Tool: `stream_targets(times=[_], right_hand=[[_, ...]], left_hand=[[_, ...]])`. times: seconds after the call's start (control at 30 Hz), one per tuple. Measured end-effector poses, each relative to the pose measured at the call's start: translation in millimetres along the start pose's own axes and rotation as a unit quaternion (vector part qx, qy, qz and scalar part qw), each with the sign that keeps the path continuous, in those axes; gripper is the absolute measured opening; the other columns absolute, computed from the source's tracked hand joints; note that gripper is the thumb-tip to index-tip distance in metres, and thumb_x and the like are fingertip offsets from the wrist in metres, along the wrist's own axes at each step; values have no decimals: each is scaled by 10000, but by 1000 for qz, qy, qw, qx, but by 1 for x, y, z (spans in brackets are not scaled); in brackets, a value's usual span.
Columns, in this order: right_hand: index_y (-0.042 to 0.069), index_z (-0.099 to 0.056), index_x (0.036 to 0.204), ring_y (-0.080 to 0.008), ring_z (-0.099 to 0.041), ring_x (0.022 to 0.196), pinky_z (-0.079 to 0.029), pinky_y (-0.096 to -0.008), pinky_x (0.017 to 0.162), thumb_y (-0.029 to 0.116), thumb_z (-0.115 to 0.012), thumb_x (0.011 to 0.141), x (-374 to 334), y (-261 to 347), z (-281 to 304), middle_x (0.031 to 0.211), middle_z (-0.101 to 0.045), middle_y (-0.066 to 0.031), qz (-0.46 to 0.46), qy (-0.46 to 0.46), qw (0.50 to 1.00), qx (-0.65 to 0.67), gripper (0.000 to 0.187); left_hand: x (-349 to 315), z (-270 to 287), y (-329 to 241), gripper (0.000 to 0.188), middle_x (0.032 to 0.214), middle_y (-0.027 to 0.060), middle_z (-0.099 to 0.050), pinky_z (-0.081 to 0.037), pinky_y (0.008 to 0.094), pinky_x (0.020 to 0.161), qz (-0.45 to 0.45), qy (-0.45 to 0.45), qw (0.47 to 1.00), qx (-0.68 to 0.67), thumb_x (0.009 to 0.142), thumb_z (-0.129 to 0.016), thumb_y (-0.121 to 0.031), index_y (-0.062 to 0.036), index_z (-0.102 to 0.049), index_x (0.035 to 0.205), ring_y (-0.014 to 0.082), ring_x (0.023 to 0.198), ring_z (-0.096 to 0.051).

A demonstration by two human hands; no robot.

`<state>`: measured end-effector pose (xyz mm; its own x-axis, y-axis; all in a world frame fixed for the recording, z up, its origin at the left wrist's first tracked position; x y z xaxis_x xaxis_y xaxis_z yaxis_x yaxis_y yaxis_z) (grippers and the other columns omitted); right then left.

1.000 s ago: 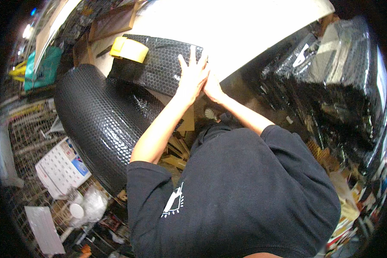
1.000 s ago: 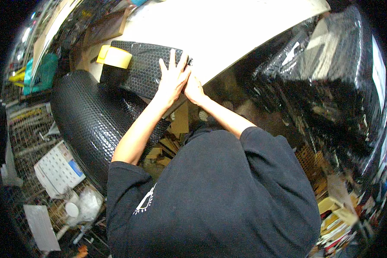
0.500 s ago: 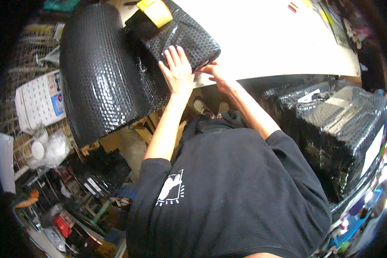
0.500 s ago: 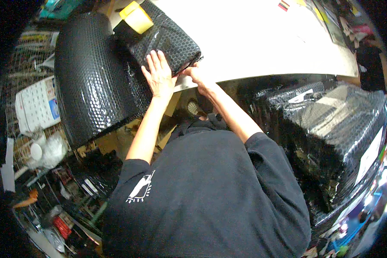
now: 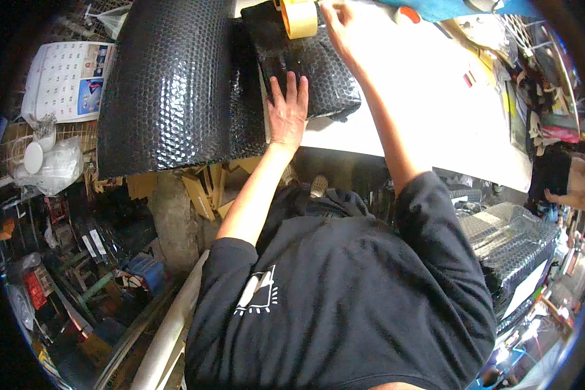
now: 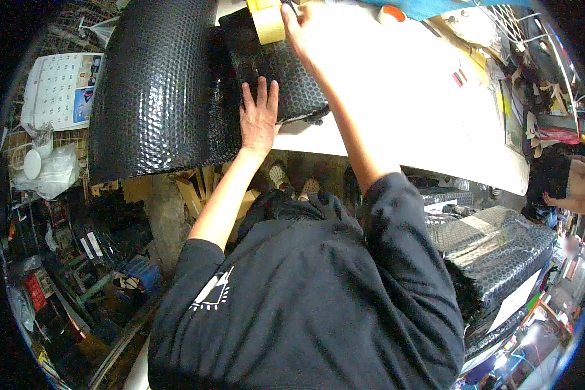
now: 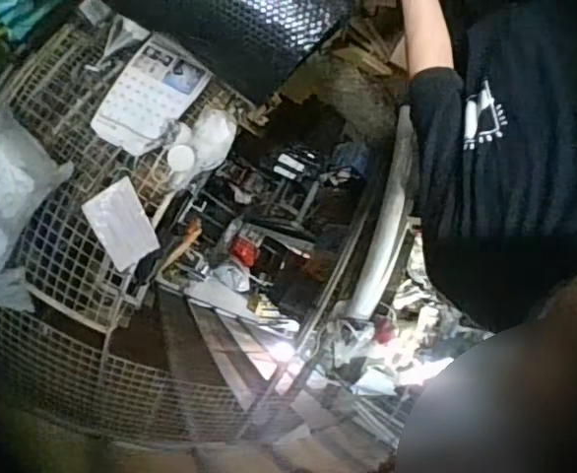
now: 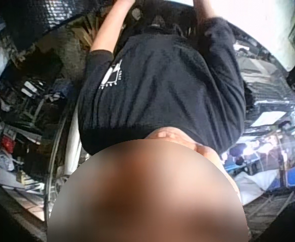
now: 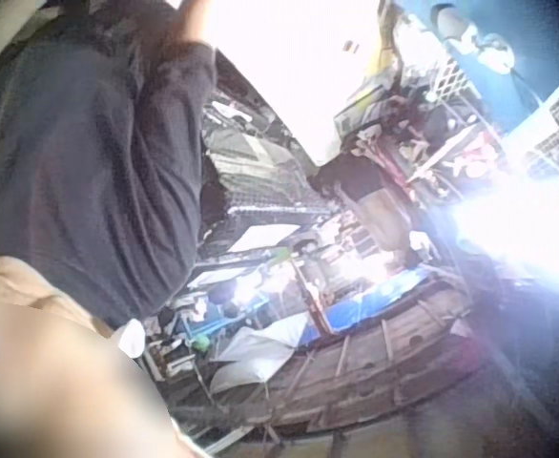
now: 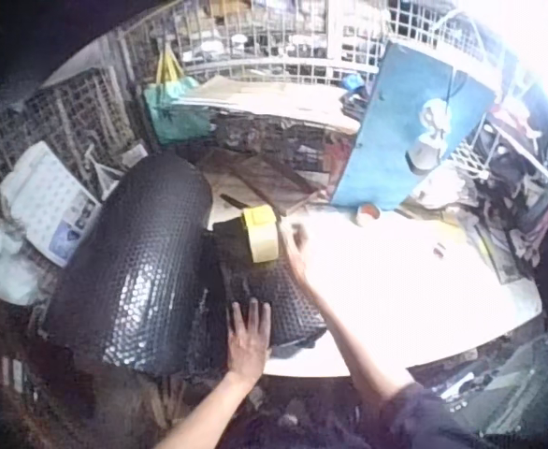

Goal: The person places a white sheet into a cardboard box, closes the box, and wraps it in black bubble wrap. They cut the bubble wrap with scissors, fold it around the box, and secure it with yellow tape. Finally, they affix a small white label to the wrapped package.

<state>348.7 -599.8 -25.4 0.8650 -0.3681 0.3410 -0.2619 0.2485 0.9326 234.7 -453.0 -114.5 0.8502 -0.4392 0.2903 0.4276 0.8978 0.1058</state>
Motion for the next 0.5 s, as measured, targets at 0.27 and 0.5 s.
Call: stream_targets(times=[0.27,0.5], right_hand=[[10,-605,1149,-164,-592,948,-465,-310,808,494,-602,905,22,-1,-47,1035,-643,-130,-94,118,988,-25,543],[14,-565,1256,-182,-581,1025,-462,-309,875,448,-614,907,-110,16,49,1156,-612,-133,-142,35,989,-16,559]], left_hand=[[2,0,-1,594,1493,167,-339,-526,482,871,2,-11,1000,9,865,-587,-136,-127,-392,1426,474,1299,-389],[4,2,0,554,1432,155,-418,-499,493,902,14,-42,999,-7,851,-591,-148,-127,-441,1384,431,1288,-414]])
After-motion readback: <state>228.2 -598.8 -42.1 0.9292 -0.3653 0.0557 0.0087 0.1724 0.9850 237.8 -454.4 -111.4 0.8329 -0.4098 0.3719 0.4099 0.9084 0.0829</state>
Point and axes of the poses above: each hand's wrist, its own x-axis towards the middle knuckle, its own z-axis out of the back of the hand, y = z × x, the point moved 8 cm from there along x, towards the middle knuckle
